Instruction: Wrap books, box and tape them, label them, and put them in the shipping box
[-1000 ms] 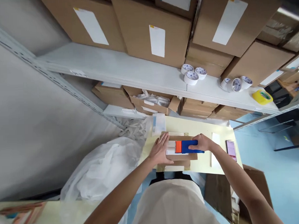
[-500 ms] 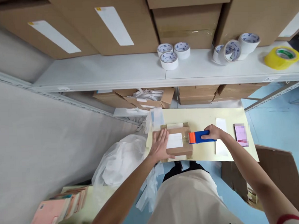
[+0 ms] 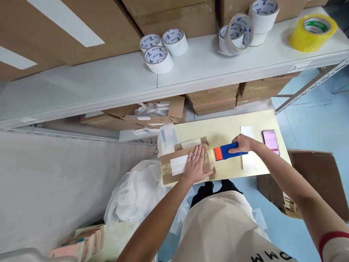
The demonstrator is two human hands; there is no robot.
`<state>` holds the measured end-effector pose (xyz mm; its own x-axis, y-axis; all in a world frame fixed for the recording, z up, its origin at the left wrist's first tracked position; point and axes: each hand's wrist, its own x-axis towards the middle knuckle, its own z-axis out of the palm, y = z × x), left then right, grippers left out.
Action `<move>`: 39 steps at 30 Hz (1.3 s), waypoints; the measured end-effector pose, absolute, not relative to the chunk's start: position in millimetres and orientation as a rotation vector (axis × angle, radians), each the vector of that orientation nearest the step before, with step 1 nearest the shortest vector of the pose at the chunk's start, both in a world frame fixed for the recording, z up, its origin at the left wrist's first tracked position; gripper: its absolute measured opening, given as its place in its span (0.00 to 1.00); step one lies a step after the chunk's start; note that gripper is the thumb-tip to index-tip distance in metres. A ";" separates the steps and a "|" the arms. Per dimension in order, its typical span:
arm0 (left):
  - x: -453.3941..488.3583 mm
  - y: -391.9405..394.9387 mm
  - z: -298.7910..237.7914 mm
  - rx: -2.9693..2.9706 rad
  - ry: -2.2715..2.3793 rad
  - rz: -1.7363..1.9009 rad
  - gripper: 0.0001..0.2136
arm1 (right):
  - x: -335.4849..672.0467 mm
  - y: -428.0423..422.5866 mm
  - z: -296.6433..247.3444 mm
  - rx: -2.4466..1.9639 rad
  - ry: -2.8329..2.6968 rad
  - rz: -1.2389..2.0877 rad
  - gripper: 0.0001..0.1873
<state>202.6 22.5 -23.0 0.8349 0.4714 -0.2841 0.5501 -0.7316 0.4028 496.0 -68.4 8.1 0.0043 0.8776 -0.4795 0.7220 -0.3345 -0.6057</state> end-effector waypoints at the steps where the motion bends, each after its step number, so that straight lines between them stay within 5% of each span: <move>1: 202.4 22.3 -23.2 2.554 0.741 -0.239 0.53 | 502.2 -73.9 10.9 -2.162 -1.697 1.219 0.24; 7: 212.8 18.0 -9.0 2.770 0.668 -0.373 0.33 | 449.8 -57.2 36.3 -2.578 -1.866 1.019 0.26; 13: 241.9 6.3 9.2 2.814 0.876 -0.437 0.34 | 380.9 -33.3 32.4 -2.506 -1.803 0.961 0.11; 18: 243.6 -3.1 -1.5 2.825 1.009 -0.329 0.29 | 403.9 -84.5 12.5 -2.587 -1.393 0.868 0.24; 24: 229.5 -1.7 -18.6 2.745 1.036 -0.155 0.43 | 388.0 -127.7 -43.0 -2.394 -1.003 0.924 0.18; 27: 216.1 3.5 -23.9 2.717 0.945 -0.127 0.46 | 376.6 -124.9 -66.5 -2.422 -0.977 0.913 0.24; 33: 167.5 2.0 -24.7 2.554 1.438 -0.096 0.30 | 375.1 -119.6 -93.8 -2.475 -1.184 0.919 0.37; 39: 95.4 15.5 -32.6 1.915 1.857 0.223 0.43 | 363.1 -127.8 -90.9 -2.132 -1.405 0.670 0.46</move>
